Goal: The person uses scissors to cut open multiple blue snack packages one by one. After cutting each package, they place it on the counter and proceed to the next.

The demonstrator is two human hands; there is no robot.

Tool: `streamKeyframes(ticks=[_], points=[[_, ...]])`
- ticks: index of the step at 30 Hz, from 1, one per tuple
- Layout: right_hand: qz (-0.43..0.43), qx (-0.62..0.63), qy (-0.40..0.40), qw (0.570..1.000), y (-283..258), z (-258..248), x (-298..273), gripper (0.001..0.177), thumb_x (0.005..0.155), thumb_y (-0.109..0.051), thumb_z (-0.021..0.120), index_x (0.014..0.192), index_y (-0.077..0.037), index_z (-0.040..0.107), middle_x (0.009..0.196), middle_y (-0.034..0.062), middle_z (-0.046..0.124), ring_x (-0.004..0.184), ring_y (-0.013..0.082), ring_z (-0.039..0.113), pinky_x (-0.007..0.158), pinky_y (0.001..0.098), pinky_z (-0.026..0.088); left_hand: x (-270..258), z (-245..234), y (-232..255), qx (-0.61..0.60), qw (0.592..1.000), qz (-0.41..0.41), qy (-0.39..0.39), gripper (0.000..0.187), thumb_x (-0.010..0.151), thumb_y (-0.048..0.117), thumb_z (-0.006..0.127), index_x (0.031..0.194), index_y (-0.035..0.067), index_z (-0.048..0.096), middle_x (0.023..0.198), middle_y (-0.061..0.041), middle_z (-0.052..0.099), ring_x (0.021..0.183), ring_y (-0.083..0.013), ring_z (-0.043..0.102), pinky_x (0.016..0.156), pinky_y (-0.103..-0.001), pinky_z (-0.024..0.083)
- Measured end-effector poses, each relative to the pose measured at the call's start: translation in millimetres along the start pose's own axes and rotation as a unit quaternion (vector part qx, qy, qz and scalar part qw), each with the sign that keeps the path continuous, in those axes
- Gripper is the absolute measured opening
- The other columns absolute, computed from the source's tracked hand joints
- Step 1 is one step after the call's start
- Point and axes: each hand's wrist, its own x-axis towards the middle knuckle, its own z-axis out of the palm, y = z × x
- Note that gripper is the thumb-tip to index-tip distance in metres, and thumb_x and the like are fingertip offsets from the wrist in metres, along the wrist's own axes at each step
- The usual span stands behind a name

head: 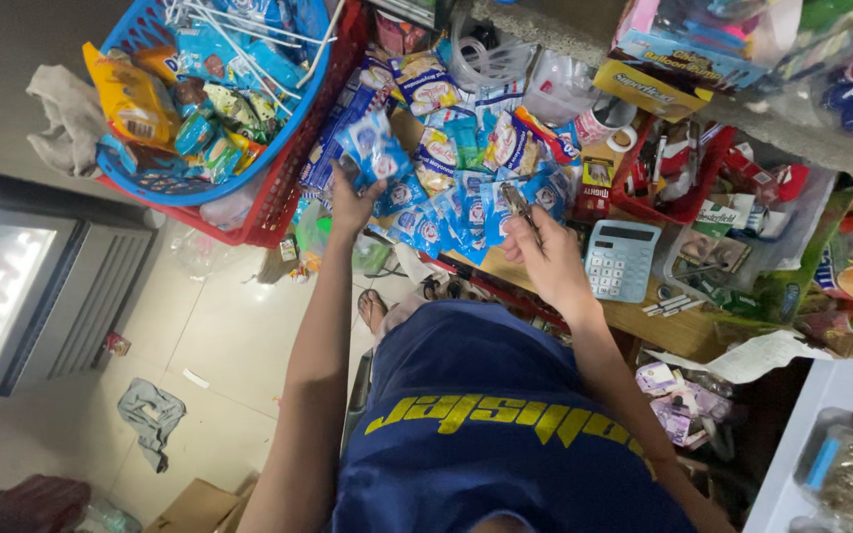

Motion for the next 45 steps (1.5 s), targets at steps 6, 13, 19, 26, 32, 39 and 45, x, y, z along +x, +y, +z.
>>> streamKeyframes(ticks=[6, 13, 19, 26, 32, 39, 45], points=[[0.003, -0.005, 0.017, 1.0, 1, -4, -7, 0.032, 0.106, -0.028, 0.054, 0.104, 0.002, 0.066, 0.082, 0.0109, 0.074, 0.074, 0.0154, 0.073, 0.068, 0.0298, 0.06, 18, 54, -11, 0.27, 0.956, 0.094, -0.062, 0.064, 0.079, 0.029, 0.084, 0.137, 0.02, 0.057, 0.141, -0.019, 0.058, 0.131, -0.0414, 0.051, 0.11, -0.055, 0.039], [0.041, -0.048, 0.054, 0.997, 7, -17, -35, 0.029, 0.104, -0.026, 0.057, 0.107, 0.001, 0.065, 0.081, 0.0114, 0.074, 0.077, 0.0165, 0.073, 0.073, 0.0312, 0.058, 89, 124, -20, 0.371, 0.896, 0.07, -0.233, 0.049, 0.094, 0.03, 0.069, 0.142, 0.026, 0.059, 0.141, -0.013, 0.061, 0.137, -0.0462, 0.046, 0.107, -0.066, 0.038], [0.095, -0.048, 0.103, 0.989, 16, -31, -59, 0.027, 0.104, -0.024, 0.056, 0.104, 0.002, 0.062, 0.074, 0.0112, 0.071, 0.071, 0.0155, 0.069, 0.068, 0.0316, 0.055, 116, 166, -25, 0.303, 0.942, 0.005, -0.147, 0.08, 0.068, 0.041, 0.086, 0.129, -0.001, 0.056, 0.125, -0.024, 0.062, 0.115, -0.0468, 0.054, 0.093, -0.06, 0.045], [0.071, -0.018, 0.116, 0.99, 34, -35, -67, 0.024, 0.107, -0.02, 0.055, 0.104, 0.002, 0.065, 0.078, 0.0118, 0.069, 0.072, 0.0142, 0.063, 0.069, 0.0302, 0.055, 123, 184, 4, -0.033, 0.967, -0.238, -0.079, 0.027, 0.086, 0.023, 0.08, 0.097, 0.001, 0.07, 0.08, -0.012, 0.073, 0.065, -0.0253, 0.07, 0.057, -0.039, 0.055], [0.034, 0.216, 0.101, 0.971, 55, -21, -34, 0.031, 0.106, -0.02, 0.055, 0.119, 0.006, 0.066, 0.095, 0.0129, 0.074, 0.075, 0.0166, 0.069, 0.07, 0.0332, 0.057, 55, 131, 87, -0.174, 0.979, 0.096, -0.041, 0.008, 0.095, 0.003, 0.071, 0.088, 0.001, 0.066, 0.085, -0.007, 0.068, 0.07, -0.0156, 0.067, 0.062, -0.029, 0.053], [0.134, 0.49, 0.079, 0.858, 39, 7, 30, 0.037, 0.099, -0.023, 0.059, 0.126, 0.002, 0.06, 0.113, 0.013, 0.074, 0.08, 0.0184, 0.071, 0.071, 0.0358, 0.06, -64, 33, 191, -0.065, 0.914, 0.352, -0.192, 0.01, 0.091, -0.006, 0.064, 0.099, 0.0, 0.067, 0.111, -0.015, 0.071, 0.098, -0.0318, 0.071, 0.083, -0.037, 0.058], [-0.013, 0.459, 0.097, 0.883, 38, 30, 41, 0.038, 0.09, 0.002, 0.072, 0.126, 0.0, 0.059, 0.107, 0.0083, 0.068, 0.09, 0.0153, 0.07, 0.075, 0.0297, 0.058, -113, 4, 196, -0.102, 0.913, 0.384, -0.088, 0.028, 0.082, -0.003, 0.075, 0.104, 0.012, 0.068, 0.111, -0.006, 0.071, 0.098, -0.0264, 0.07, 0.09, -0.038, 0.056]])
